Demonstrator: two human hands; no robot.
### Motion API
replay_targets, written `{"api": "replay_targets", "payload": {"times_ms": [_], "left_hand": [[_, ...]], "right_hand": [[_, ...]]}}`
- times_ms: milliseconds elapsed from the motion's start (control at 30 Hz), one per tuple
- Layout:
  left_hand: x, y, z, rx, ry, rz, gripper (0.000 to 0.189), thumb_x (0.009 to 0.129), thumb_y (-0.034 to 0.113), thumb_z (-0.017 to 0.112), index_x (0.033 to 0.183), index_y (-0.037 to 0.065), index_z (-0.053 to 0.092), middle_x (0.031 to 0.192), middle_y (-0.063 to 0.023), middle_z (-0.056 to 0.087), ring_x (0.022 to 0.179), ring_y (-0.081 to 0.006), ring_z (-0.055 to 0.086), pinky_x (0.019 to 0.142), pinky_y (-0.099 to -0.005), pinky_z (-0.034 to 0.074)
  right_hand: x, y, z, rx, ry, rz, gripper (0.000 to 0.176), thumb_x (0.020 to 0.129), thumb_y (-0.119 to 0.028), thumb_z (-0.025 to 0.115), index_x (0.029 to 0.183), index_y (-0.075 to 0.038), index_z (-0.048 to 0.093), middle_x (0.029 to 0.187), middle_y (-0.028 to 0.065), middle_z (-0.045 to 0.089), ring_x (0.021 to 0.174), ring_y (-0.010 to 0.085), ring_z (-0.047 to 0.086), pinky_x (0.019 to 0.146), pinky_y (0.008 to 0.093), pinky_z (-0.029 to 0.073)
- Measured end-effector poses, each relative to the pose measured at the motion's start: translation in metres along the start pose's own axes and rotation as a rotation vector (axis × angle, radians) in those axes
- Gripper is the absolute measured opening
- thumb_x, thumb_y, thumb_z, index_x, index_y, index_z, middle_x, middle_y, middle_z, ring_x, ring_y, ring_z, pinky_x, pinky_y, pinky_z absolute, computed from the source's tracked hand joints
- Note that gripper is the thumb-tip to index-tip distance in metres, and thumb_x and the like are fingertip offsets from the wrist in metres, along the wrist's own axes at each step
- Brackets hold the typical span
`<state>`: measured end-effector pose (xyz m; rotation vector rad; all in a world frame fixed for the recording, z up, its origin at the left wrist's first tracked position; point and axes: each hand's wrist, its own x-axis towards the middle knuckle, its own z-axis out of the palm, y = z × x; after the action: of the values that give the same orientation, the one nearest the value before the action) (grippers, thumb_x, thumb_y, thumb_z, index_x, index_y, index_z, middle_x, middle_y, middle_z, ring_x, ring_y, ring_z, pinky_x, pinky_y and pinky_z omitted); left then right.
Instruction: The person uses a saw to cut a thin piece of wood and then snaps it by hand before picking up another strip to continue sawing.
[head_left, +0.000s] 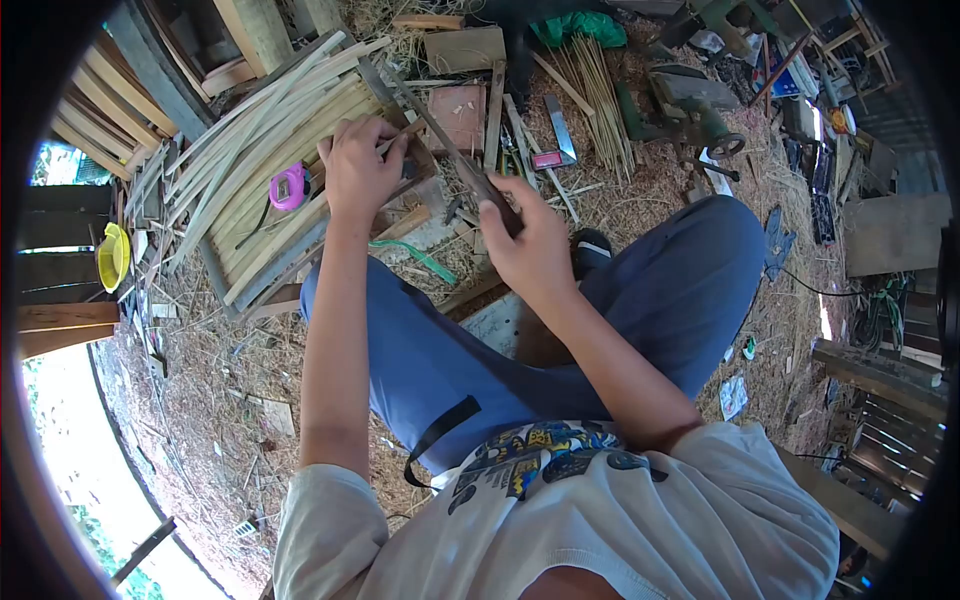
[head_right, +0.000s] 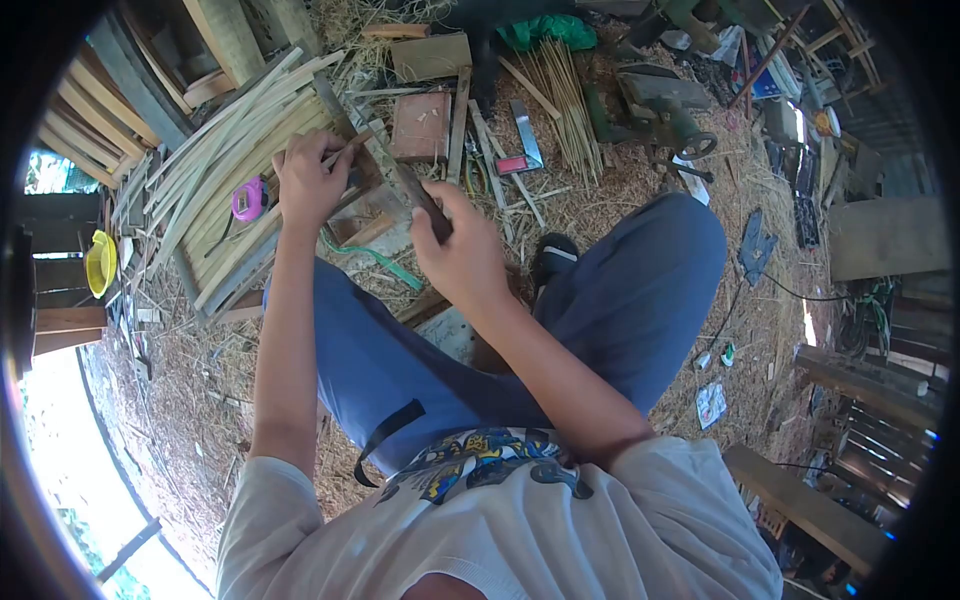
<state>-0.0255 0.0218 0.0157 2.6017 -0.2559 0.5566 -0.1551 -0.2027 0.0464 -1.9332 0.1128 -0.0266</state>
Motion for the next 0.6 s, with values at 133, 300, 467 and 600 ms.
{"api": "replay_targets", "payload": {"times_ms": [133, 300, 467, 600], "left_hand": [[0.0, 0.001, -0.004, -0.01, -0.024, -0.007, 0.016, 0.087, 0.025, 0.084, 0.089, 0.012, 0.074, 0.093, -0.0019, 0.073, 0.098, -0.0264, 0.065, 0.09, -0.0443, 0.04], [-0.001, 0.001, 0.001, -0.006, 0.014, 0.015, 0.017, 0.087, 0.025, 0.084, 0.088, 0.012, 0.074, 0.093, -0.002, 0.073, 0.098, -0.0266, 0.065, 0.09, -0.0445, 0.04], [0.001, 0.001, -0.002, 0.012, 0.001, -0.006, 0.018, 0.087, 0.026, 0.084, 0.088, 0.012, 0.073, 0.092, -0.0016, 0.073, 0.097, -0.0268, 0.064, 0.089, -0.0446, 0.04], [0.0, 0.002, 0.001, 0.006, 0.031, 0.042, 0.018, 0.087, 0.025, 0.084, 0.087, 0.012, 0.072, 0.091, -0.0021, 0.073, 0.097, -0.027, 0.064, 0.088, -0.0457, 0.04]], "right_hand": [[-0.039, 0.02, -0.005, 0.094, 0.096, -0.096, 0.034, 0.102, -0.017, 0.069, 0.134, -0.003, 0.067, 0.092, 0.0175, 0.077, 0.073, 0.0166, 0.072, 0.068, 0.0331, 0.054], [-0.001, -0.006, -0.003, 0.029, -0.02, 0.042, 0.037, 0.102, -0.016, 0.071, 0.136, -0.001, 0.066, 0.096, 0.0181, 0.076, 0.076, 0.016, 0.072, 0.073, 0.0311, 0.057], [-0.047, 0.022, -0.008, 0.114, 0.063, -0.078, 0.036, 0.102, -0.014, 0.071, 0.135, -0.001, 0.067, 0.1, 0.0166, 0.077, 0.086, 0.0161, 0.075, 0.078, 0.0323, 0.058], [-0.014, -0.002, -0.006, 0.096, 0.043, -0.054, 0.036, 0.102, -0.013, 0.071, 0.135, 0.001, 0.066, 0.103, 0.0171, 0.077, 0.089, 0.0159, 0.075, 0.078, 0.0334, 0.058]]}}
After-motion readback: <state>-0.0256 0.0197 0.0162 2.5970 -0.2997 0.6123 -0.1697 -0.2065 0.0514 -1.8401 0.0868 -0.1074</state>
